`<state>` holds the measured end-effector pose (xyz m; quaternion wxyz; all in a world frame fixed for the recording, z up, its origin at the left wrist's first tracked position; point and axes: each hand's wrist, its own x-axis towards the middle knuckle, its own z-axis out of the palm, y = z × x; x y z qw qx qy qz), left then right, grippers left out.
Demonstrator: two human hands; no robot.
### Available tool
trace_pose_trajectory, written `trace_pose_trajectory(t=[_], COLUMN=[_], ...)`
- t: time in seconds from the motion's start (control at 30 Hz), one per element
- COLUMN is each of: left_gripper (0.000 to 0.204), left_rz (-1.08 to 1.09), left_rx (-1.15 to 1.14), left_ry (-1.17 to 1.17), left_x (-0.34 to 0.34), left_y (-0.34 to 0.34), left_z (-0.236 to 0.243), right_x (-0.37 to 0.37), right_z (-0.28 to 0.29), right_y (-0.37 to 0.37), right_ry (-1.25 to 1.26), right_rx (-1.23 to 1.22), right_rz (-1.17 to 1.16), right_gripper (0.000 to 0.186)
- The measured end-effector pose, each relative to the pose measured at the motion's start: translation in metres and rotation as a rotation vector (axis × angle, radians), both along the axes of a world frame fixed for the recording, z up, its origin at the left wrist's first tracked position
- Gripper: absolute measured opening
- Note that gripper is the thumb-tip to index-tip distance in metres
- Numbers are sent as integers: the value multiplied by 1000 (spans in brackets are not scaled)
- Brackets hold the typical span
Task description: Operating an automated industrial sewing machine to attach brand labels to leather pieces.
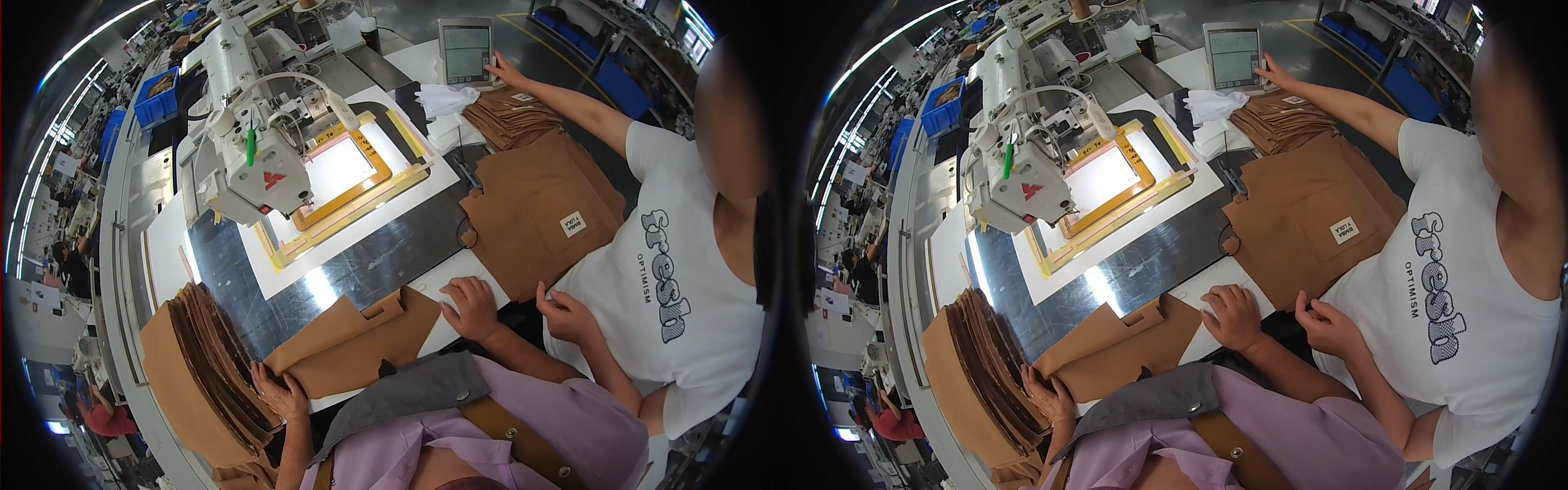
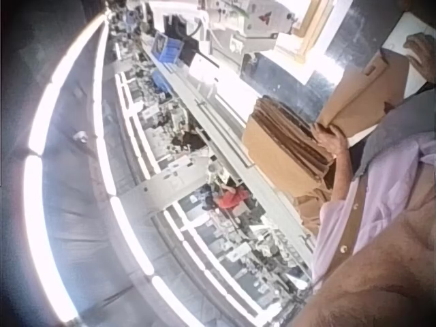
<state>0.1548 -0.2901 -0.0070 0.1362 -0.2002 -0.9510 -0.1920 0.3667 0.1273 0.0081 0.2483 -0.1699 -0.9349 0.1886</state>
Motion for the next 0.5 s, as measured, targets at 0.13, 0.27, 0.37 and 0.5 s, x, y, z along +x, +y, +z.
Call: trace_pose_trajectory(t=[0.13, 0.27, 0.37, 0.5], left_gripper=[60, 60, 60, 60], left_rz=[0, -3, -2, 6], left_rx=[3, 6, 9, 3], left_ry=[-1, 1, -6, -9], left_x=[0, 0, 0, 2], left_y=[0, 0, 1, 0], left_z=[0, 0, 0, 2], right_x=[0, 0, 0, 0], right_z=[0, 0, 0, 0], right_y=[0, 1, 1, 0], right_ry=[2, 0, -4, -3], right_rx=[10, 12, 10, 9], right_rz=[0, 1, 2, 5], right_gripper=[28, 28, 28, 28])
